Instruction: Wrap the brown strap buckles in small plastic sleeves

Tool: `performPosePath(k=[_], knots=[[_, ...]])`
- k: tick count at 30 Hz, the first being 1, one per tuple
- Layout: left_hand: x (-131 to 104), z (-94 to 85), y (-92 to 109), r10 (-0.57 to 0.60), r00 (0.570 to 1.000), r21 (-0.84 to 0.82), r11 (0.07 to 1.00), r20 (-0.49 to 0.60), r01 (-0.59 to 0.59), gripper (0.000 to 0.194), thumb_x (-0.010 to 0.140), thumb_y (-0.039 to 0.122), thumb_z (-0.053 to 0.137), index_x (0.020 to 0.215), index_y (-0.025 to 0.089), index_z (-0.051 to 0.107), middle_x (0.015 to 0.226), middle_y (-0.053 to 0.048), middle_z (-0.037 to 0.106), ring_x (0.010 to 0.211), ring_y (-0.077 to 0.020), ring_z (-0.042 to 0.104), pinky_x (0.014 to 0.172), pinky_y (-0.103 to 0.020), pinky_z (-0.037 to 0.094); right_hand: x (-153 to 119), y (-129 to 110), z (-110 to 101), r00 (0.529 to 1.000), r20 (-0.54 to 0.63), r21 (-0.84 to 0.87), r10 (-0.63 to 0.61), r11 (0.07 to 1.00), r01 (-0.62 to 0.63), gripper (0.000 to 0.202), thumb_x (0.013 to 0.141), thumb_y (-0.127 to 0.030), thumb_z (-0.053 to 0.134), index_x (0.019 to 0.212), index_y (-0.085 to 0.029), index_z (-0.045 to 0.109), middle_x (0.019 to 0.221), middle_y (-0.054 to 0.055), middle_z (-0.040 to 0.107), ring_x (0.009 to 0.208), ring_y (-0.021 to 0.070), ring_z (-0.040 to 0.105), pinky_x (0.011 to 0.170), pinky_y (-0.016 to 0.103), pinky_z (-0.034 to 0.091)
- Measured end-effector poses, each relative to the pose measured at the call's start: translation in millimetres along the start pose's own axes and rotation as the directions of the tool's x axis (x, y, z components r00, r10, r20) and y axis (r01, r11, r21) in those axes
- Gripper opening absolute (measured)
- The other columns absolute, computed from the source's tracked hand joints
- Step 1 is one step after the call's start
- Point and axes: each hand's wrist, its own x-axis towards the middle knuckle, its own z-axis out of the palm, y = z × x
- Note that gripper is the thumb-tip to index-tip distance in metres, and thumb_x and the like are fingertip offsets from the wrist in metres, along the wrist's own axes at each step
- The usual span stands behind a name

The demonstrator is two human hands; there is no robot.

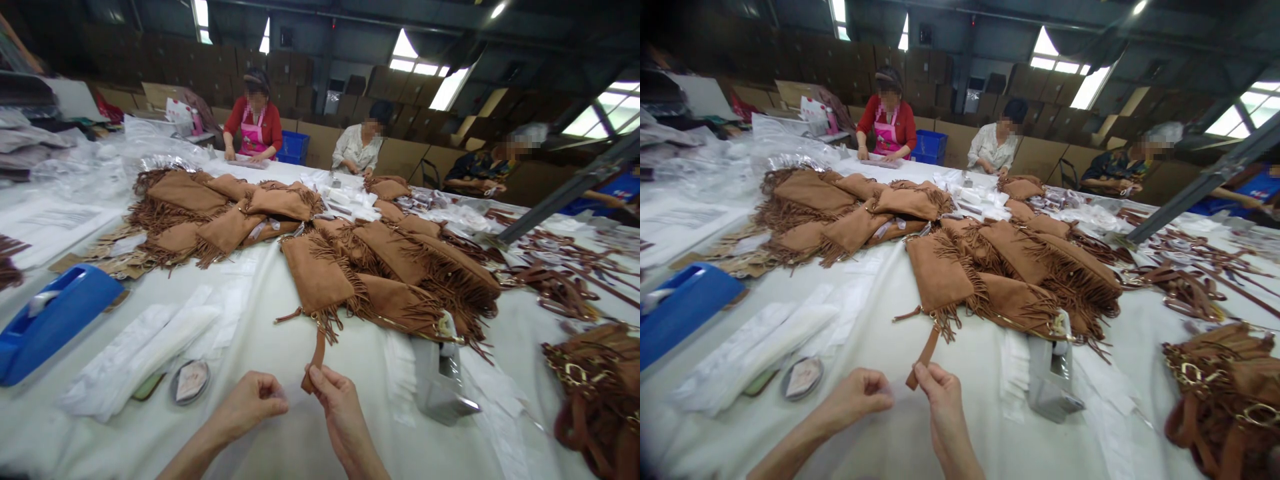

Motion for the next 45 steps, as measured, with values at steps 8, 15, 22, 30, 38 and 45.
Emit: performPosePath(k=[8,15,22,30,38,45], knots=[[-4,7.7,4,-0.015,1.0,-0.078,0.997,0.028,0.017,0.017,0.063,0.029,0.066,0.065,0.012,0.065,0.055,0.002,0.059,0.053,-0.0106,0.047,0.053,-0.022,0.03,3,10,4,0.998,-0.052,-0.094,-0.038,0.995,0.033,0.029,0.068,-0.041,0.075,0.059,-0.015,0.068,0.06,-0.001,0.06,0.063,0.0136,0.048,0.066,0.026,0.037],[-5,19.2,8,0.059,0.998,-0.177,0.983,0.028,-0.053,0.025,0.07,0.036,0.061,0.074,0.012,0.066,0.065,-0.001,0.064,0.062,-0.0133,0.052,0.06,-0.023,0.037,4,15,12,0.987,-0.088,0.114,0.131,0.986,-0.121,0.027,0.064,-0.041,0.077,0.071,-0.015,0.072,0.068,0.002,0.065,0.066,0.0156,0.054,0.063,0.027,0.04],[-5,20.0,14,0.114,0.993,-0.157,0.982,0.037,-0.106,0.032,0.075,0.045,0.057,0.073,0.013,0.061,0.066,-0.001,0.059,0.063,-0.013,0.049,0.06,-0.024,0.035,-1,19,17,0.985,-0.045,0.097,0.165,0.982,-0.16,0.03,0.06,-0.041,0.079,0.066,-0.013,0.07,0.06,0.001,0.063,0.058,0.0132,0.052,0.058,0.026,0.042],[-19,8.9,18,0.097,0.957,-0.161,0.985,0.275,-0.053,0.041,0.075,0.053,0.057,0.06,0.015,0.052,0.055,0.003,0.048,0.054,-0.01,0.042,0.055,-0.022,0.03,34,16,0,0.97,-0.073,0.261,0.232,0.943,-0.206,0.028,0.056,-0.033,0.082,0.069,-0.013,0.067,0.059,-0.002,0.058,0.043,0.0038,0.039,0.038,0.016,0.026],[-17,2.2,2,-0.033,0.982,-0.165,0.984,0.186,0.064,0.048,0.072,0.061,0.056,0.063,0.015,0.055,0.056,0.001,0.056,0.049,-0.0094,0.041,0.05,-0.022,0.026,54,19,6,0.966,-0.088,0.165,0.243,0.96,-0.227,0.034,0.059,-0.039,0.079,0.072,-0.012,0.064,0.058,-0.002,0.057,0.044,0.004,0.043,0.038,0.015,0.028],[-12,2.0,-10,-0.016,0.979,-0.13,0.991,0.204,0.044,0.042,0.073,0.057,0.058,0.065,0.016,0.053,0.058,0.002,0.053,0.053,-0.0101,0.042,0.052,-0.023,0.026,73,16,5,0.97,-0.04,0.029,0.24,0.971,-0.239,0.033,0.051,-0.032,0.083,0.058,-0.012,0.058,0.046,-0.004,0.051,0.039,0.0029,0.036,0.036,0.015,0.022]])
